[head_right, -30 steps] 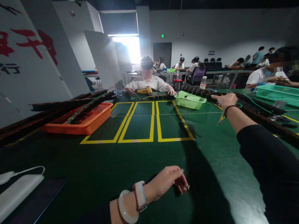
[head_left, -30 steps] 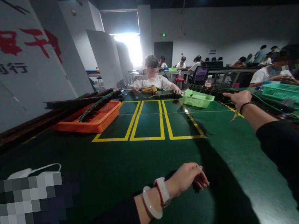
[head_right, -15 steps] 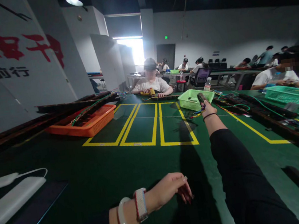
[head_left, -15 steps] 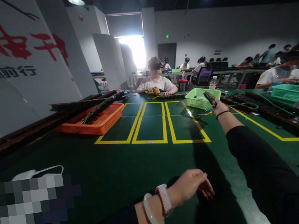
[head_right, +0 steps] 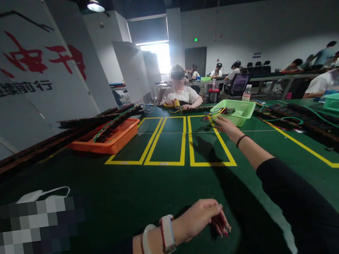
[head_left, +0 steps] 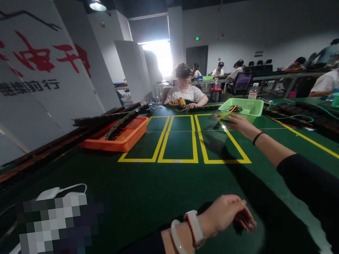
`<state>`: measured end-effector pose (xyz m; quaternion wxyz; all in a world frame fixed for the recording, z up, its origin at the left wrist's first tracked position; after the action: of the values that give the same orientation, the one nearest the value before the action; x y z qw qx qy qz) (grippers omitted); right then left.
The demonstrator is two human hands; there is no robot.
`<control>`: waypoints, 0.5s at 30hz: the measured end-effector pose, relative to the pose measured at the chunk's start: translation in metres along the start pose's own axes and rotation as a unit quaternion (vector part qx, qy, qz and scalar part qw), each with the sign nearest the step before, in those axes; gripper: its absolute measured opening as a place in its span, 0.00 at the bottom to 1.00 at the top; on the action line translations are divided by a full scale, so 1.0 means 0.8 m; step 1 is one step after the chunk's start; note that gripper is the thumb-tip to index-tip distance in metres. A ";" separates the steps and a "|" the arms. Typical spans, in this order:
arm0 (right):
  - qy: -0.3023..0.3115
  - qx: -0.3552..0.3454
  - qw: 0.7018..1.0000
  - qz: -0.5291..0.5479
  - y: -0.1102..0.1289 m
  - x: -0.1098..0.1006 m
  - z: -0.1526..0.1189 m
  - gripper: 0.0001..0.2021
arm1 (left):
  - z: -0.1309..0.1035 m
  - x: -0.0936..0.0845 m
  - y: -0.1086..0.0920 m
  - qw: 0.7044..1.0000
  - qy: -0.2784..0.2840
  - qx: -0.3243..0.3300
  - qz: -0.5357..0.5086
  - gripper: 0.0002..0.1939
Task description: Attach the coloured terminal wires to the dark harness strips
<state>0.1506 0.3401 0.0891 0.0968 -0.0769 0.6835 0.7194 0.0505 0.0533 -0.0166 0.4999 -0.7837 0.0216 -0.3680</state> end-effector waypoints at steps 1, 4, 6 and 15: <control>0.028 -0.020 0.999 -0.029 -0.002 0.012 -0.016 0.12 | 0.000 0.000 -0.001 1.000 0.001 0.006 -0.004 0.16; 0.108 -0.078 0.987 -0.088 -0.010 0.042 -0.080 0.13 | -0.004 0.003 -0.009 0.999 0.017 0.022 -0.018 0.15; 0.159 -0.113 0.973 -0.126 -0.016 0.054 -0.133 0.12 | -0.011 0.005 -0.022 0.999 0.033 0.028 -0.006 0.13; 0.247 -0.282 0.862 -0.343 -0.067 0.048 -0.303 0.14 | -0.083 -0.123 -0.225 0.872 -0.215 0.215 0.384 0.15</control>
<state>0.1214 0.1020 0.0146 0.1396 -0.5053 0.3835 0.7603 -0.1208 0.1318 0.0880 0.7499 -0.6471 0.1329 0.0349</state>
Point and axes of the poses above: each hand's wrist, its own z-axis towards the middle knuckle, its own x-axis out of the palm, y = z × x, the point moved 8 cm from there along z, towards the middle knuckle, and after that the axes turned 12 degrees about -z, right-handed, at the moved point
